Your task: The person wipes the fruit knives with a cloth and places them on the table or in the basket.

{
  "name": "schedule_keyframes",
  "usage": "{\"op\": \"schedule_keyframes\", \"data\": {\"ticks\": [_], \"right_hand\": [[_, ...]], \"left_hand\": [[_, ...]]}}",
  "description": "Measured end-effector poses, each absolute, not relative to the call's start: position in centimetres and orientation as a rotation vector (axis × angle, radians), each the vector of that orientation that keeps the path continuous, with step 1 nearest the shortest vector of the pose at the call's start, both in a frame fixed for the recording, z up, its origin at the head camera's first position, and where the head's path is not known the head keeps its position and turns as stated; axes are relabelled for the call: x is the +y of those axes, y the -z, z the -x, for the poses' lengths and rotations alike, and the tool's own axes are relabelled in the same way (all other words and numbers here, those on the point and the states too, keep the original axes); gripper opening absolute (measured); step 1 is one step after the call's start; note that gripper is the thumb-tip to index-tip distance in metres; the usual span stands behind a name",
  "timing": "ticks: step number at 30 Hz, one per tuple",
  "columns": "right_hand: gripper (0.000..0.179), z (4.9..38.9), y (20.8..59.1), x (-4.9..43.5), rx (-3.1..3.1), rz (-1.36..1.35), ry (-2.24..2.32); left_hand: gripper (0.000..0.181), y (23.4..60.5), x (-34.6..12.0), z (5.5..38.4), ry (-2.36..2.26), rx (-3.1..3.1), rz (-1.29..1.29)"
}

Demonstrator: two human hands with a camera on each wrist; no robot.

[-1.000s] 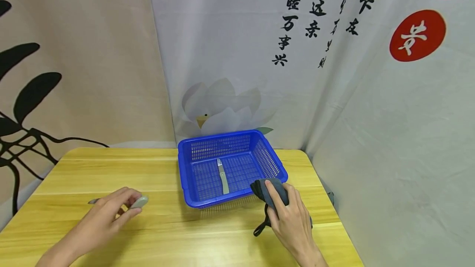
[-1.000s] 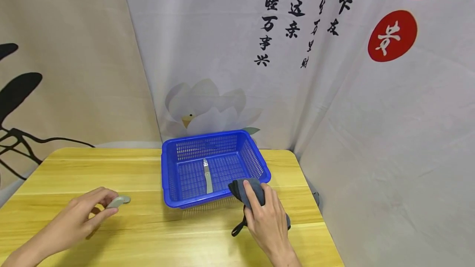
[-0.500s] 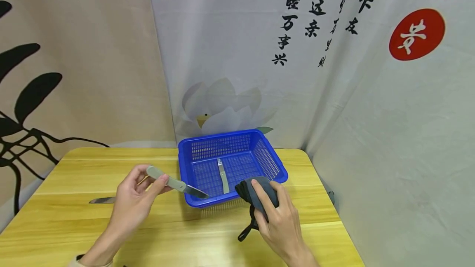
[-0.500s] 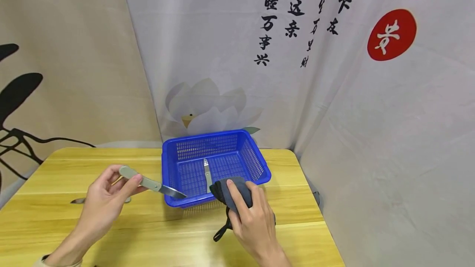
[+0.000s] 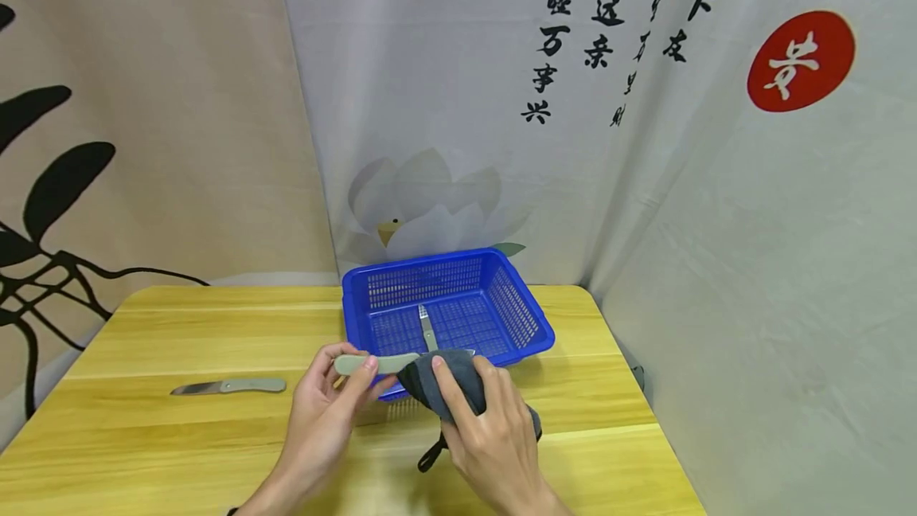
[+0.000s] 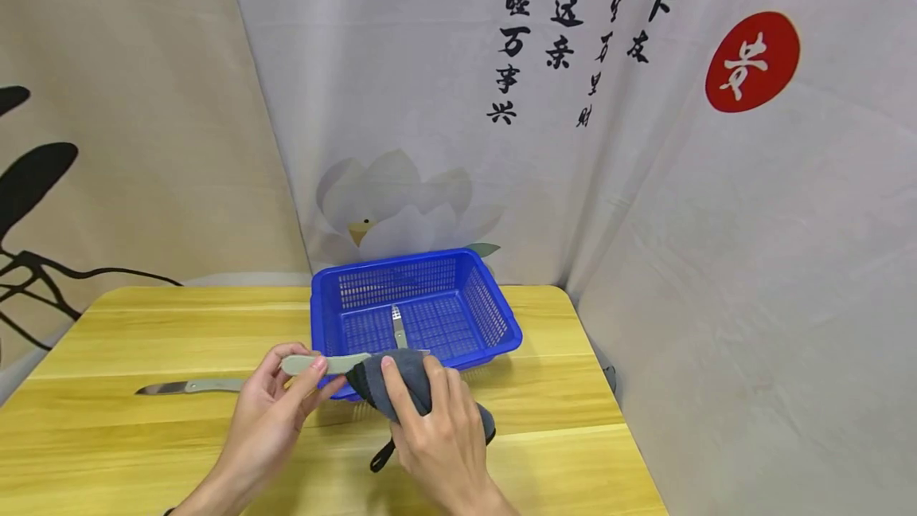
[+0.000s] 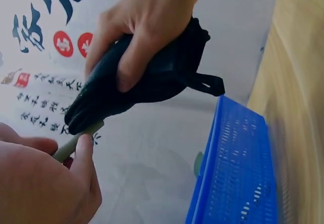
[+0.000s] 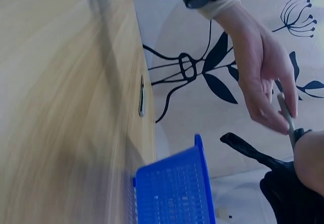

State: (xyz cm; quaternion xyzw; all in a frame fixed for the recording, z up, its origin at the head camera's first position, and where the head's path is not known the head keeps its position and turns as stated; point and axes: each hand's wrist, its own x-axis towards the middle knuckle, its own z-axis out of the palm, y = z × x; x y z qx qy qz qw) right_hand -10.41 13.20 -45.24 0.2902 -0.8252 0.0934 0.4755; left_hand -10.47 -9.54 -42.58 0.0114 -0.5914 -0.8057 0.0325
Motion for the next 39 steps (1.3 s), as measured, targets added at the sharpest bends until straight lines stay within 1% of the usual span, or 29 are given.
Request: {"op": "schedule_keyframes", "data": {"ticks": [3,6,9,11,14,19,23,31,34,39], "right_hand": [[0.051,10.9,45.1,13.8,-2.007,-0.699,-0.178],[0.050,11.3,44.9,14.7,-2.011,-0.723,-0.151],[0.052,11.4,44.6,15.5,-2.029,-0.763,-0.141],[0.050,11.5,44.5,15.9,-2.040,-0.791,-0.139],[0.047,11.6,44.4,16.1,-2.035,-0.831,-0.132],[0.044,11.5,44.3,16.1,-2.016,-0.848,-0.105],[0.043,11.6,44.2,16.1,-2.018,-0.816,-0.067],[0.045,12.8,44.1,16.9,-2.040,-0.723,-0.033],[0.048,13.4,44.0,17.4,-2.047,-0.691,-0.035],[0.063,13.8,43.8,18.0,-2.067,-0.615,-0.140]], "left_hand": [[0.023,42.8,-9.2,10.0,2.526,-1.843,0.005],[0.034,43.0,-9.4,9.9,2.533,-1.900,0.110],[0.049,43.1,-10.1,10.0,2.574,-2.021,0.291],[0.058,43.1,-10.7,10.1,2.623,-2.113,0.422],[0.064,43.1,-11.2,10.2,2.628,-2.249,0.603],[0.057,43.3,-10.9,9.9,2.439,-2.386,0.720],[0.057,43.5,-10.7,9.8,2.298,-2.406,0.750],[0.051,44.0,-10.6,9.6,2.227,-2.383,0.846],[0.050,44.2,-10.5,9.5,2.228,-2.371,0.865],[0.050,44.4,-10.3,9.4,2.265,-2.394,0.798]]}}
